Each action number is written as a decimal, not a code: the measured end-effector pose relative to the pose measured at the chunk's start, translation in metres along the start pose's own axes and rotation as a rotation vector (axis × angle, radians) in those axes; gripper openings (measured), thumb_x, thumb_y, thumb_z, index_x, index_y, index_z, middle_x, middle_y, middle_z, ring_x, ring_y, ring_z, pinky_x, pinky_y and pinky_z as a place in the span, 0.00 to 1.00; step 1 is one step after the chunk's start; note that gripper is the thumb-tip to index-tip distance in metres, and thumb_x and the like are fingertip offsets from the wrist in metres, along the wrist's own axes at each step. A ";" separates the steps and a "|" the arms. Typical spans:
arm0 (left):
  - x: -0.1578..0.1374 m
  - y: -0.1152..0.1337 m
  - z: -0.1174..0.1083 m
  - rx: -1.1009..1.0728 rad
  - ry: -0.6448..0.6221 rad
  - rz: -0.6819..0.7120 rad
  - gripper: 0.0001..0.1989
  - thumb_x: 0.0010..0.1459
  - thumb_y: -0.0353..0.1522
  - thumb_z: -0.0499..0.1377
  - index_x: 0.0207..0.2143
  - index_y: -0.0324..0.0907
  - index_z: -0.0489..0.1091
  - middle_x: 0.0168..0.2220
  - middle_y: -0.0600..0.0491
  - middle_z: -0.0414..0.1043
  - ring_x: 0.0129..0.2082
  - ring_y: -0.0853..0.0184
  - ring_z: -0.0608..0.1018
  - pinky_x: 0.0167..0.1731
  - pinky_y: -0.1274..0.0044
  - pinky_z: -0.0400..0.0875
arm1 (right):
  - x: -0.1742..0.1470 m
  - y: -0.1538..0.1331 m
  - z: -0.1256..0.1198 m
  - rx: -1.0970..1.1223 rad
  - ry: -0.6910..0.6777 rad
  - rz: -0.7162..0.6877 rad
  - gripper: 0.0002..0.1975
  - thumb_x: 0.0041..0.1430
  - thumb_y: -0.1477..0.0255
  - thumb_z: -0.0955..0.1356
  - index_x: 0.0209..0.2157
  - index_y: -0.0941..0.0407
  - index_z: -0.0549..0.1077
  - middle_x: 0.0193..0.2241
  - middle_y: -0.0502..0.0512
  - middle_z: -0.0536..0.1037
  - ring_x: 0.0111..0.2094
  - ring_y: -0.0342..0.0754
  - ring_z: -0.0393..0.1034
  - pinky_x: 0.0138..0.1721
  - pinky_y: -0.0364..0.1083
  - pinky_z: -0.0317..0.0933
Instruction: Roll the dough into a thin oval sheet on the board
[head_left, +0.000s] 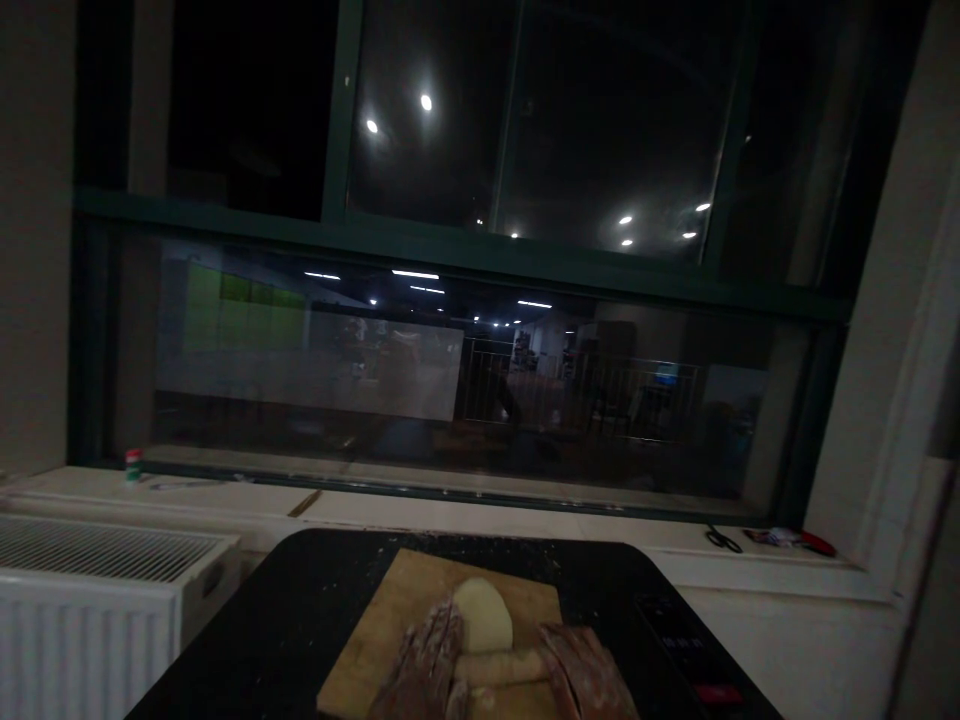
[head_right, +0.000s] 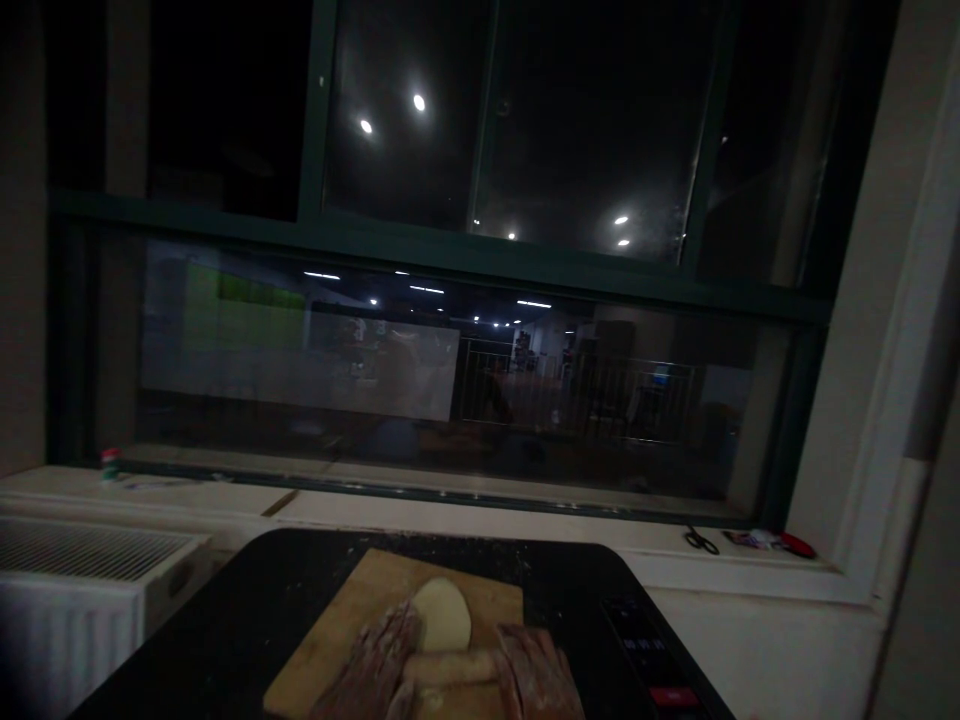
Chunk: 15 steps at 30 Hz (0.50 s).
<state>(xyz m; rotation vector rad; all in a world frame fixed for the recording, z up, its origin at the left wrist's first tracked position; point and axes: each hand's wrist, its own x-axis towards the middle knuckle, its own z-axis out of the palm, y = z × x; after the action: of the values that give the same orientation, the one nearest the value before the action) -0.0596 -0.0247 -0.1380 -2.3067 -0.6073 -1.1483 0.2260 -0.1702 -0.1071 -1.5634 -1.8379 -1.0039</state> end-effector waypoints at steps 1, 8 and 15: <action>0.000 0.000 -0.004 0.025 0.057 0.010 0.32 0.69 0.33 0.53 0.74 0.43 0.54 0.62 0.47 0.76 0.59 0.60 0.80 0.56 0.72 0.79 | -0.003 -0.002 0.000 -0.047 0.011 -0.008 0.19 0.74 0.61 0.61 0.54 0.44 0.81 0.47 0.51 0.87 0.45 0.53 0.84 0.42 0.48 0.79; 0.044 -0.017 -0.036 0.045 -0.148 0.059 0.19 0.66 0.32 0.57 0.56 0.50 0.79 0.56 0.50 0.81 0.52 0.57 0.84 0.51 0.69 0.81 | 0.092 -0.008 0.002 0.016 -0.360 0.244 0.23 0.75 0.69 0.56 0.47 0.51 0.82 0.42 0.57 0.87 0.44 0.51 0.82 0.49 0.48 0.71; 0.082 -0.033 -0.018 -0.081 -0.582 -0.247 0.26 0.61 0.28 0.56 0.61 0.46 0.75 0.66 0.43 0.71 0.65 0.46 0.73 0.61 0.50 0.71 | 0.149 -0.002 0.040 0.130 -0.564 0.223 0.17 0.63 0.72 0.66 0.50 0.50 0.82 0.47 0.57 0.86 0.50 0.54 0.80 0.50 0.48 0.70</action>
<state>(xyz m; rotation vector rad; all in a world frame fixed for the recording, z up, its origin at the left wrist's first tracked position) -0.0446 0.0040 -0.0544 -2.7012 -1.0952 -0.5860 0.1979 -0.0501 -0.0142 -2.0560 -1.9653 -0.3497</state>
